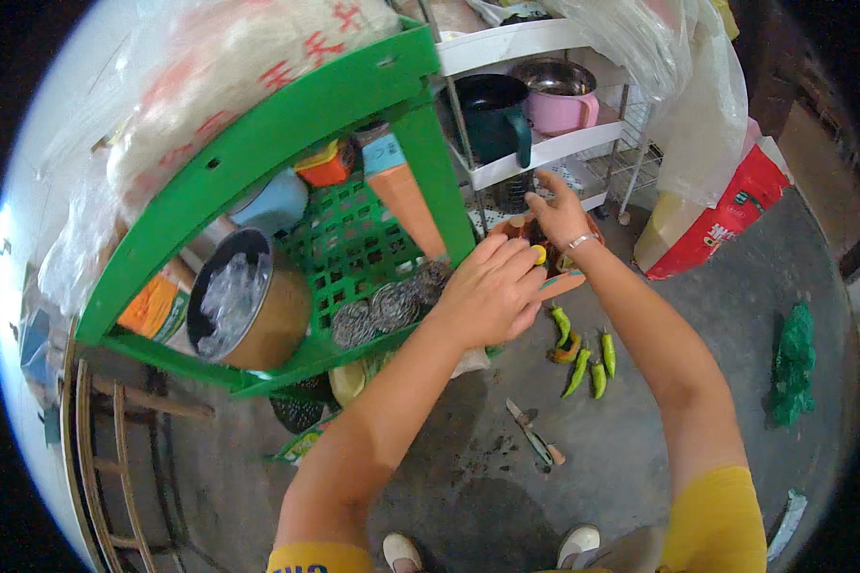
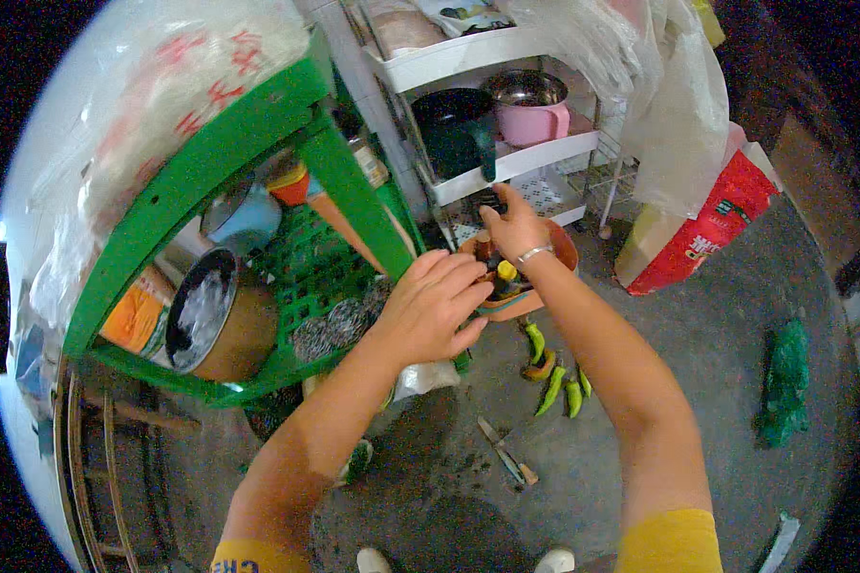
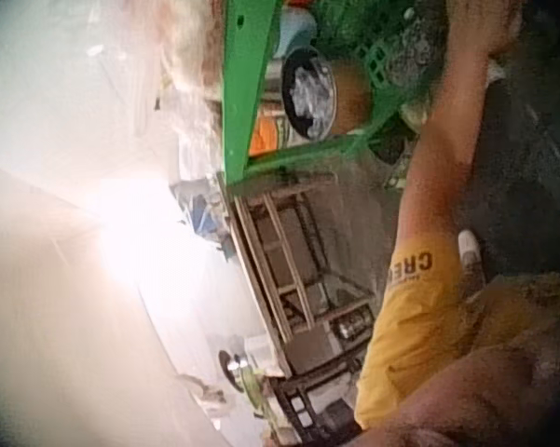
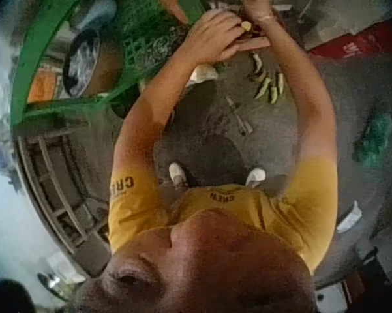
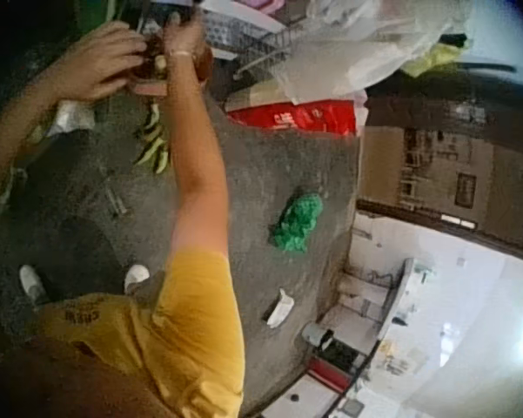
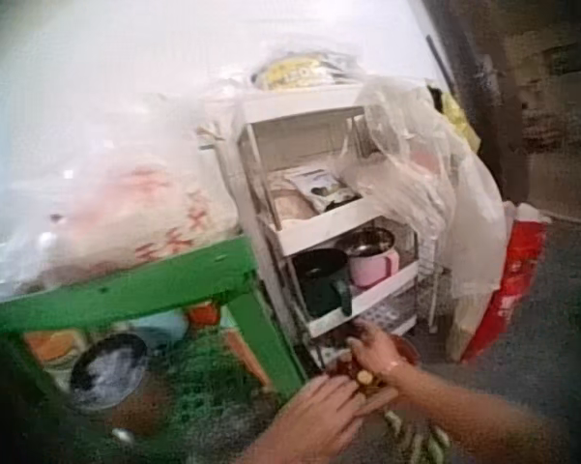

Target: The person picks up several food items including squash, peppers, and packages of dried goods from the floor and organizes them onto a green plastic shelving unit alongside kitchen supplies like steel wool and a steamer tray.

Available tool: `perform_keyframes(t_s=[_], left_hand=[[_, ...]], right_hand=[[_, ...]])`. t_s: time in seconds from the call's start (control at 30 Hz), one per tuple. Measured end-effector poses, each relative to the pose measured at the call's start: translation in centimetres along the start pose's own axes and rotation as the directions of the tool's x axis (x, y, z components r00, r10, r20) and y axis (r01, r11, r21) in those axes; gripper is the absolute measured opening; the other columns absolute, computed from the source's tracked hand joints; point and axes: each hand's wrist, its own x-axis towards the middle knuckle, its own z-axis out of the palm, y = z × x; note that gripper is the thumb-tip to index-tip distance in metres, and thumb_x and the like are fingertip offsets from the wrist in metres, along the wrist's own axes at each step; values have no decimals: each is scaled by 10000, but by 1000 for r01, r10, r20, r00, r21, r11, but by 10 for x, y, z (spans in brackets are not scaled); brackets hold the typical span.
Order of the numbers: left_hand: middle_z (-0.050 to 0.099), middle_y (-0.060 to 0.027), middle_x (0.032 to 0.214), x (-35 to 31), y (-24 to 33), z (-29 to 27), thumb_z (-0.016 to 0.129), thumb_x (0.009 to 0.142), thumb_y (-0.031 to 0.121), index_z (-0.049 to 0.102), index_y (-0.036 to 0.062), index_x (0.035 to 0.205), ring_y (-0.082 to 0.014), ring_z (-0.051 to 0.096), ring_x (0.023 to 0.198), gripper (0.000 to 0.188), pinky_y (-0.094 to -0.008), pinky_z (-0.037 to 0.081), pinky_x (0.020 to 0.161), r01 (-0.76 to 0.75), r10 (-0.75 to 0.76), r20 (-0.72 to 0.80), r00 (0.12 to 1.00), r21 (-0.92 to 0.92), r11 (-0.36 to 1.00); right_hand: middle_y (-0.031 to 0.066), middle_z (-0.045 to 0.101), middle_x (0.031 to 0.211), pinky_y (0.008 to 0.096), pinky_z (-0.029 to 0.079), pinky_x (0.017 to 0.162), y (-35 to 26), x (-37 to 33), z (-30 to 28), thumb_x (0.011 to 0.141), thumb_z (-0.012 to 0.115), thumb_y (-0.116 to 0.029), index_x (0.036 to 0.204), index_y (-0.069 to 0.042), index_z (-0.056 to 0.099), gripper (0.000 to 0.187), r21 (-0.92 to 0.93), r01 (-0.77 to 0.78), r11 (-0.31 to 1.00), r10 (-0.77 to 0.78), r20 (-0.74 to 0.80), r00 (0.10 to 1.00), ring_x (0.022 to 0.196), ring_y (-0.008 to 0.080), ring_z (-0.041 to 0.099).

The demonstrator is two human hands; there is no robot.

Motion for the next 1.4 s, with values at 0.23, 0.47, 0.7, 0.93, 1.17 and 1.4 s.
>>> perform_keyframes(t_s=[0.23, 0.47, 0.7, 0.93, 1.17, 1.4], left_hand=[[529, -117, 1143, -52, 30, -4, 660, 696, 152, 588, 79, 1042, -301, 479, 1107, 361, -428, 371, 933, 169, -173, -48, 984, -75, 983], [528, -144, 1163, -141, 45, -36, 639, 720, 101, 584, 61, 1037, -325, 480, 1108, 324, -409, 373, 948, 435, -454, -88, 886, -178, 883], [508, -159, 1188, -204, 53, -61, 620, 743, 57, 564, 50, 1092, -323, 470, 1115, 354, -387, 366, 957, 524, -537, -95, 838, -135, 841], [600, -143, 920, -219, 46, -67, 671, 721, 132, 609, 8, 861, -310, 571, 847, 198, -371, 445, 786, 583, -604, -6, 797, -255, 771], [602, -166, 956, -234, 58, -38, 681, 716, 332, 627, 36, 908, -338, 559, 946, 358, -391, 432, 836, 601, -540, 343, 768, -99, 793], [478, -184, 1239, -273, 71, -3, 682, 698, 385, 553, 81, 1144, -348, 442, 1153, 555, -410, 395, 920, 455, -480, 635, 605, 219, 863]], right_hand=[[184, 549, 1149, 332, 425, 891, -22, -103, -19, 792, 622, -228, 1248, -7, 432, 541, 163, 44, 986, -28, -101, 994, 1071, 273, 530], [166, 557, 1103, 288, 495, 655, -24, -163, -57, 790, 618, -155, 1232, -20, 424, 501, 261, -152, 953, 195, -148, 970, 799, 175, 608], [121, 561, 1048, 279, 509, 535, -14, -169, -97, 820, 596, -172, 1239, -14, 418, 481, 269, -278, 922, 328, -161, 931, 691, 160, 608], [95, 589, 941, 261, 469, 515, -33, -184, -76, 808, 610, -179, 1266, -27, 388, 532, 173, -290, 941, 300, -40, 953, 638, 136, 578], [72, 598, 832, 271, 446, 507, -20, -205, -56, 796, 625, -229, 1251, -38, 422, 534, -101, -391, 915, 404, 218, 889, 603, 123, 529], [57, 598, 794, 279, 455, 577, -5, -227, -46, 802, 621, -239, 1164, -26, 516, 433, -234, -381, 894, 447, 509, 736, 638, 127, 534]])
